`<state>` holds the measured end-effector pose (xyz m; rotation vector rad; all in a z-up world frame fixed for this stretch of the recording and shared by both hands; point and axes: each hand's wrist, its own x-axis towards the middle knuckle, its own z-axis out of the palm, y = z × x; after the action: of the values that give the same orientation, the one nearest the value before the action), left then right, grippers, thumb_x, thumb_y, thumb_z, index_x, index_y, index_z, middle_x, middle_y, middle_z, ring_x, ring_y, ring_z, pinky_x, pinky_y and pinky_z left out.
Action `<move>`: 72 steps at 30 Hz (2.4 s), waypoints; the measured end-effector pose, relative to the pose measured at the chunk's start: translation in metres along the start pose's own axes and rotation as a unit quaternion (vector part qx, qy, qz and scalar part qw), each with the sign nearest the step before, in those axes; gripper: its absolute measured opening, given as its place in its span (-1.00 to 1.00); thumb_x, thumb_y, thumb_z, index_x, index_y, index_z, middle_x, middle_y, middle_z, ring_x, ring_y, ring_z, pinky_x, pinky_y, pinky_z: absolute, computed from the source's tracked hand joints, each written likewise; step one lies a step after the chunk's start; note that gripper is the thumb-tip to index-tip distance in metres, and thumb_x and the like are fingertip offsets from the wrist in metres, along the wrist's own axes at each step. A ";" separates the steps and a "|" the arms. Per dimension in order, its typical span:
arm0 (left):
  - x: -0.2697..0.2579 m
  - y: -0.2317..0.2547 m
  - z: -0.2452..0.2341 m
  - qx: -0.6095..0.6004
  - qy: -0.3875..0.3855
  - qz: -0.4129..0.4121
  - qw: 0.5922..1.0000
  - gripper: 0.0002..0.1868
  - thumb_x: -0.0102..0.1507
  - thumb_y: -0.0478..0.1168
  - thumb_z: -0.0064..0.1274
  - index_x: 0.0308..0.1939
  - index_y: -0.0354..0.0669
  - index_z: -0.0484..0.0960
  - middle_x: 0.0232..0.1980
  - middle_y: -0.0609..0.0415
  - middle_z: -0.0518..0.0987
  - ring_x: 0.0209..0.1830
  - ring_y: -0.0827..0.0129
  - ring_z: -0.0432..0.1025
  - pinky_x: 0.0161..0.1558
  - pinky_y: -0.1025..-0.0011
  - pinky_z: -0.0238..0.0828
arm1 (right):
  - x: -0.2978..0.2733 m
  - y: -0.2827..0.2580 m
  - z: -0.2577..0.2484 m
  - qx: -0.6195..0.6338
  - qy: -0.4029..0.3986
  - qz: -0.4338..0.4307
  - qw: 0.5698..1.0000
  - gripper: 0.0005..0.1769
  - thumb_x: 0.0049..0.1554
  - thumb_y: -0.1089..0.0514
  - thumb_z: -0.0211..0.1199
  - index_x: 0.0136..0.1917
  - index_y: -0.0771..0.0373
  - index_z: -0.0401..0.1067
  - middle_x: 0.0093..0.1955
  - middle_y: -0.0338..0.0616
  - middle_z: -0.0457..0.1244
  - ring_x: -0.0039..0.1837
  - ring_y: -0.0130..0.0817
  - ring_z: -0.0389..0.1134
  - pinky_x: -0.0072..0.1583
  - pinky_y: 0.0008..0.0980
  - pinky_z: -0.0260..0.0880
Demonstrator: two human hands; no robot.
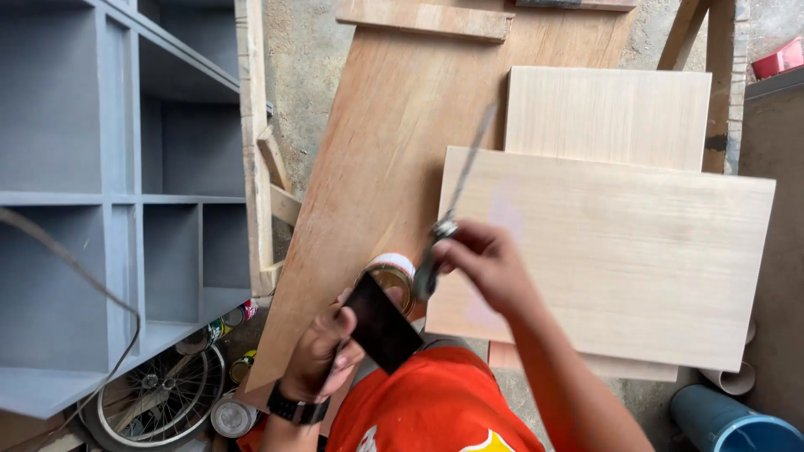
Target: Applying wood filler to wooden boards and sanding them smooth in a workshop.
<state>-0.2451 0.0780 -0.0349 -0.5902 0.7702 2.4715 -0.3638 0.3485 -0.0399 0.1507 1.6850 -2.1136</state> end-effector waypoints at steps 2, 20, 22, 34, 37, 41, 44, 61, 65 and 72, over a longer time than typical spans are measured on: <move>-0.019 -0.003 -0.010 0.103 0.018 -0.040 0.994 -0.58 0.37 0.01 0.23 0.11 -0.27 0.67 -0.08 -0.23 0.43 -0.74 0.67 0.18 -0.72 0.68 -0.04 | -0.030 0.008 0.054 -0.012 -0.036 0.034 0.999 -0.92 0.24 0.21 0.42 -0.07 0.28 0.61 -0.24 -0.33 0.37 -0.18 -0.58 0.34 -0.14 -0.49 0.37; -0.175 -0.015 -0.159 0.105 0.105 0.051 0.988 -0.72 0.40 -0.09 0.25 -0.37 0.05 0.55 -0.40 0.29 0.40 -0.68 0.58 -0.04 -0.63 0.57 -0.13 | -0.042 0.156 0.103 -0.395 0.114 -0.228 0.882 0.52 -0.10 -0.04 0.75 0.82 0.06 -0.22 0.63 0.21 0.01 0.63 0.16 0.16 0.49 0.08 0.35; -0.180 -0.017 -0.160 0.104 0.108 0.059 0.987 -0.71 0.40 -0.11 0.25 -0.39 0.03 0.56 -0.38 0.27 0.48 -0.68 0.60 -0.02 -0.64 0.58 -0.12 | -0.027 0.149 0.115 -0.380 0.126 -0.197 0.895 0.48 -0.09 -0.15 0.74 0.80 0.00 -0.19 0.63 0.11 0.03 0.61 0.03 0.21 0.44 0.00 0.41; -0.158 -0.038 -0.150 0.041 0.142 0.062 0.987 -0.95 0.38 -0.17 0.28 -0.15 0.02 0.73 -0.32 0.23 0.50 -0.62 0.56 0.12 -0.66 0.59 -0.01 | 0.027 0.128 0.081 -0.456 -0.076 -0.255 0.849 0.60 -0.06 0.00 0.82 0.82 0.21 -0.34 0.81 0.23 -0.11 0.78 0.20 -0.04 0.64 0.12 0.16; -0.157 -0.035 -0.138 0.047 0.150 0.059 0.986 -0.88 0.38 -0.15 0.28 -0.23 -0.01 0.71 -0.26 0.19 0.60 -0.61 0.56 0.14 -0.65 0.58 -0.03 | 0.043 0.129 0.008 -0.460 -0.072 -0.237 0.853 0.03 0.25 -0.06 0.45 0.77 0.20 -0.03 0.79 0.18 -0.02 0.78 0.11 -0.02 0.72 0.02 -0.05; -0.162 -0.039 -0.133 0.074 0.160 0.057 0.983 -0.83 0.40 -0.09 0.26 -0.22 -0.04 0.71 -0.27 0.19 0.60 -0.60 0.56 0.14 -0.61 0.56 -0.05 | 0.050 0.173 -0.068 -0.698 0.070 -0.130 0.700 -0.14 0.48 -0.27 -0.21 0.83 0.23 -0.20 0.89 0.06 -0.28 0.85 0.21 -0.35 0.68 0.26 -0.24; -0.163 -0.038 -0.131 0.079 0.169 0.046 0.981 -0.80 0.39 -0.07 0.24 -0.13 -0.11 0.75 -0.17 0.12 0.66 -0.58 0.56 0.16 -0.60 0.57 -0.02 | -0.020 0.186 -0.032 -0.727 -0.113 -0.138 0.663 -0.25 0.41 -0.40 -0.25 0.48 0.24 0.24 0.85 0.06 -0.22 0.83 0.26 -0.37 0.65 0.41 -0.21; -0.171 -0.025 -0.146 0.095 0.161 0.020 0.982 -0.82 0.38 -0.06 0.28 -0.24 -0.02 0.69 -0.18 0.13 0.67 -0.64 0.57 0.12 -0.61 0.58 -0.03 | -0.064 0.174 -0.009 -0.651 -0.290 -0.224 0.665 -0.22 0.47 -0.30 -0.19 0.76 0.16 0.07 0.83 -0.02 -0.10 0.83 0.06 -0.27 0.72 0.08 -0.35; -0.172 -0.025 -0.152 0.110 0.161 0.013 0.981 -0.76 0.37 -0.02 0.26 -0.12 -0.09 0.72 -0.21 0.11 0.64 -0.69 0.54 0.08 -0.60 0.56 -0.05 | -0.059 0.194 -0.038 -0.693 0.032 -0.121 0.710 -0.19 0.46 -0.19 -0.18 0.82 0.22 -0.15 0.88 0.03 -0.24 0.84 0.22 -0.28 0.68 0.27 -0.19; -0.173 -0.016 -0.164 0.125 0.150 -0.005 0.981 -0.77 0.35 -0.02 0.28 -0.12 -0.08 0.70 -0.21 0.10 0.64 -0.71 0.52 0.09 -0.66 0.57 -0.03 | -0.159 0.215 0.036 -0.694 -0.241 -0.222 0.641 -0.24 0.47 -0.28 -0.27 0.77 0.12 0.04 0.83 -0.05 -0.11 0.83 0.00 -0.27 0.71 0.17 -0.47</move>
<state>-0.0576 -0.0650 -0.0729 -0.8776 1.1682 2.2540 -0.1295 0.3196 -0.1699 -1.2436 2.5211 -0.3651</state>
